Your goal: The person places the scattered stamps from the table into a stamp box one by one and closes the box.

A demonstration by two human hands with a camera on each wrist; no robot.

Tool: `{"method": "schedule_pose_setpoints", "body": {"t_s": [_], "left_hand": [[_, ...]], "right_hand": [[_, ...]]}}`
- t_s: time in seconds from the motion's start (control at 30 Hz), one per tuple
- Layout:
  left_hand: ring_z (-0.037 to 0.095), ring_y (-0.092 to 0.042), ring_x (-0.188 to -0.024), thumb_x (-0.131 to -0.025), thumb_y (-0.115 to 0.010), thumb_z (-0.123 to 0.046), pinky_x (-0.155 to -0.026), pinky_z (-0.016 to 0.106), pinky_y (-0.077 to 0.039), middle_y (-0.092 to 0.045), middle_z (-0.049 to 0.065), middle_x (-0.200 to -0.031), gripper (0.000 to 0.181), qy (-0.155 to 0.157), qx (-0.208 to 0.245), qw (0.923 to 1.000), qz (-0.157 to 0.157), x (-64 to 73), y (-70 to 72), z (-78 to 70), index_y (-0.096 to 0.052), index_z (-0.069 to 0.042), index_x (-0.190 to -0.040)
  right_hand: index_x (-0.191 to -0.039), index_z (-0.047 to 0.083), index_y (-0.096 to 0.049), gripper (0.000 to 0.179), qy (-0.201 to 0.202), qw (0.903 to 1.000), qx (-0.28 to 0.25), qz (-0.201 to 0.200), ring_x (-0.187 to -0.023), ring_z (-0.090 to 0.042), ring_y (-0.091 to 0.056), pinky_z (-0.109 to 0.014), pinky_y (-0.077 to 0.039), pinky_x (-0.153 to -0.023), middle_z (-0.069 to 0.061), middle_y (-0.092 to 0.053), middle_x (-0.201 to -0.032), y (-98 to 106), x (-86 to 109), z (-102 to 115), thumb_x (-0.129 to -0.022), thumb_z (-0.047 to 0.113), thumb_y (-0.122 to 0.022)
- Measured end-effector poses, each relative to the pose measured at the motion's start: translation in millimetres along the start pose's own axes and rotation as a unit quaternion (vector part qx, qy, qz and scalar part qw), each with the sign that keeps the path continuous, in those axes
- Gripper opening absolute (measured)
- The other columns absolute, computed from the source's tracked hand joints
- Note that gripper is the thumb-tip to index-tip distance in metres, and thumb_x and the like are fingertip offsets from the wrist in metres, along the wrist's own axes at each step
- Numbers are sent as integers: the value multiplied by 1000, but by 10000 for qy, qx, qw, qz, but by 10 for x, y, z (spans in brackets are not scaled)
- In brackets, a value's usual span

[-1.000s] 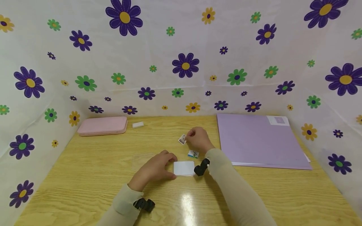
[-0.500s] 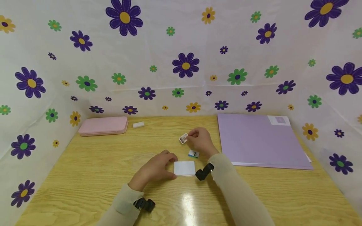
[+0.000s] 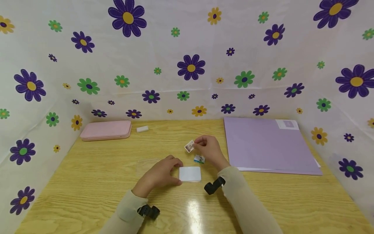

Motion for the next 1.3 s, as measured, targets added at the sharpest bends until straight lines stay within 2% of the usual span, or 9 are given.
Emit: {"method": "schedule_pose_setpoints", "body": {"t_s": [0.27,0.47,0.7,0.93,1.13,1.3], "left_hand": [[18,-57,-98,-75,-88,-26,-89,37,-48,-57,3,-111,52,-61,78,9999,-54,-1,4,-8,-64,-11,-118],[19,-57,-97,-74,-89,-25,-88,38,-48,-57,4,-109,52,-109,121,9998,-83,11,2,-6,-64,-10,-117],[20,-57,-98,-75,-88,-25,-89,39,-48,-57,4,-110,52,-77,140,9998,-90,10,-11,-3,-64,-9,-118],[20,-57,-101,-74,-89,-25,-91,39,-47,-56,3,-110,55,-54,200,9997,-100,-6,-21,27,-63,-10,-120],[21,-57,-102,-74,-88,-25,-91,40,-47,-56,3,-112,55,11,242,9997,-77,-10,-27,47,-63,-10,-121],[21,-56,-103,-74,-89,-24,-92,41,-47,-56,3,-112,56,37,300,9995,-50,-16,-35,43,-63,-11,-122]], "right_hand": [[-99,4,-70,12,252,9991,-225,240,-77,-22,-58,-30,-48,-65,-8,-69,-87,40,143,47,-94,14,-70],[-97,3,-70,12,461,9958,-204,762,-78,-27,-57,-32,-47,-64,-14,-66,-86,59,242,83,-93,14,-71],[-94,3,-71,8,637,9897,-2,1283,-79,-25,-59,-35,-50,-70,-8,-66,-84,46,288,75,-93,10,-70],[-88,6,-73,5,757,9828,280,1661,-75,-17,-56,-30,-47,-68,-3,-66,-80,-21,324,87,-92,9,-71],[-87,6,-73,4,962,9758,550,1883,-72,-15,-57,-30,-46,-68,0,-66,-77,-94,349,70,-91,6,-71],[-86,7,-72,6,946,9749,590,1928,-74,-15,-57,-32,-47,-71,0,-66,-79,-132,383,54,-92,4,-69]]}}
Point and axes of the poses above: each hand's wrist, its own x-axis away from the middle knuckle, its own y-axis out of the back of the hand, z = x × y, the point moved 1 cm from there along -x, towards the middle knuckle
